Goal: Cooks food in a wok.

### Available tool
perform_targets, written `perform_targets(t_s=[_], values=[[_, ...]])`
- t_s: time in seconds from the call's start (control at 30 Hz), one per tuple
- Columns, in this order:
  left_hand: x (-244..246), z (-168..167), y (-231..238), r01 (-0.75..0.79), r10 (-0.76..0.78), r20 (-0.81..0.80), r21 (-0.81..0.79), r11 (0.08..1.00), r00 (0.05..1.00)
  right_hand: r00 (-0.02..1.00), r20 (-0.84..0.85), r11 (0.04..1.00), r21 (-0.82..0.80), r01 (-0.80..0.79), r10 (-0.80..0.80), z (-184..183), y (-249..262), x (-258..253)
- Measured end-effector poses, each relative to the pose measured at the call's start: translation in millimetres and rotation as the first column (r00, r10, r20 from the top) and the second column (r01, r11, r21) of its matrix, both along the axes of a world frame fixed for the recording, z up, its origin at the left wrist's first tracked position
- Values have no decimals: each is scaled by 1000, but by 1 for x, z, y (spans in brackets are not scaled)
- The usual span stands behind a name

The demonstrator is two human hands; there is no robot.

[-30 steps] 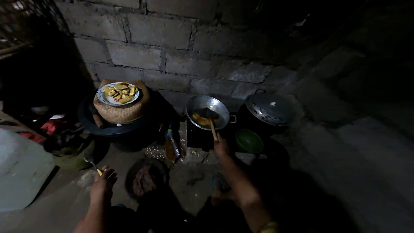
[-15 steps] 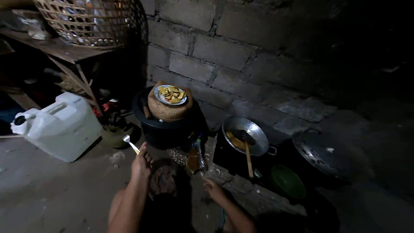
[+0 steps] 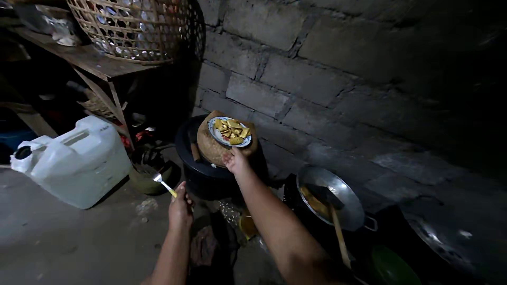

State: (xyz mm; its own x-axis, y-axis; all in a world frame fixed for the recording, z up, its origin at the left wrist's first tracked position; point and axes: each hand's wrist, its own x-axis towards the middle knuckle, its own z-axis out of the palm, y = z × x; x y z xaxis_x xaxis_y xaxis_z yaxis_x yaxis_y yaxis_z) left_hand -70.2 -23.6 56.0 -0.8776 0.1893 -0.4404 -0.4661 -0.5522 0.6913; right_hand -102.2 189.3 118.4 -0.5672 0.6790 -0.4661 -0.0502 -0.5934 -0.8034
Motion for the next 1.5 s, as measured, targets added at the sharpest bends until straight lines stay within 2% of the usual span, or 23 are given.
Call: perform_targets(t_s=[0.1, 0.23, 0.4, 0.53, 0.7, 0.8, 0.87, 0.9, 1.0, 1.07, 1.13, 1.2, 1.23, 1.3, 1.37, 1.5], values=[[-4, -1, 3, 14, -13, 69, -6, 1000, 998, 981, -105, 986, -45, 159, -163, 1, -4, -32], [-4, -3, 4, 41, -38, 72, -37, 998, 997, 953, -156, 965, -73, 251, -259, 13, -15, -47], [-4, 1, 3, 42, -38, 60, -67, 997, 997, 950, -173, 965, -56, 255, -261, 14, -5, -24], [-1, -1, -3, 2, 0, 25, -70, 998, 1000, 970, -183, 986, 3, 165, -162, 3, 1, 47], [-4, -17, -12, 44, -47, -24, -101, 994, 999, 996, -88, 999, 39, -3, 7, -27, -3, 210], [-7, -23, -15, 47, -53, -47, -122, 991, 997, 981, 66, 982, 41, -186, 183, -66, -6, 316], [-6, -24, -16, 52, -59, -50, -127, 991, 997, 941, 287, 981, 22, -193, 179, -90, -20, 372], [-4, -23, -16, 56, -62, -44, -129, 990, 997, 922, 338, 982, -35, -188, 188, -103, -28, 395], [6, -16, -11, 41, -45, -19, -155, 987, 999, 913, 358, 959, -266, -99, 194, -156, -40, 453], [9, -15, -6, 32, -37, -24, -186, 982, 999, 881, 381, 935, -316, -163, 282, -191, -39, 481], [10, -19, -2, 12, -24, -49, -222, 975, 999, 793, 463, 916, -260, -305, 395, -211, -35, 493], [10, -24, 2, -6, -17, -81, -273, 962, 997, 799, 450, 917, -192, -349, 399, -230, -28, 501], [9, -26, 4, -7, -23, -95, -304, 953, 995, 830, 428, 934, -172, -314, 358, -245, -25, 505], [7, -29, 9, -6, -38, -112, -368, 930, 993, 885, 419, 974, -181, -137, 203, -272, -24, 503], [6, -32, 12, -1, -64, -128, -455, 891, 990, 894, 426, 979, -194, -59, 138, -305, -23, 505], [8, -37, 15, 3, -128, -164, -603, 798, 978, 777, 605, 976, -210, -52, 172, -350, -4, 487]])
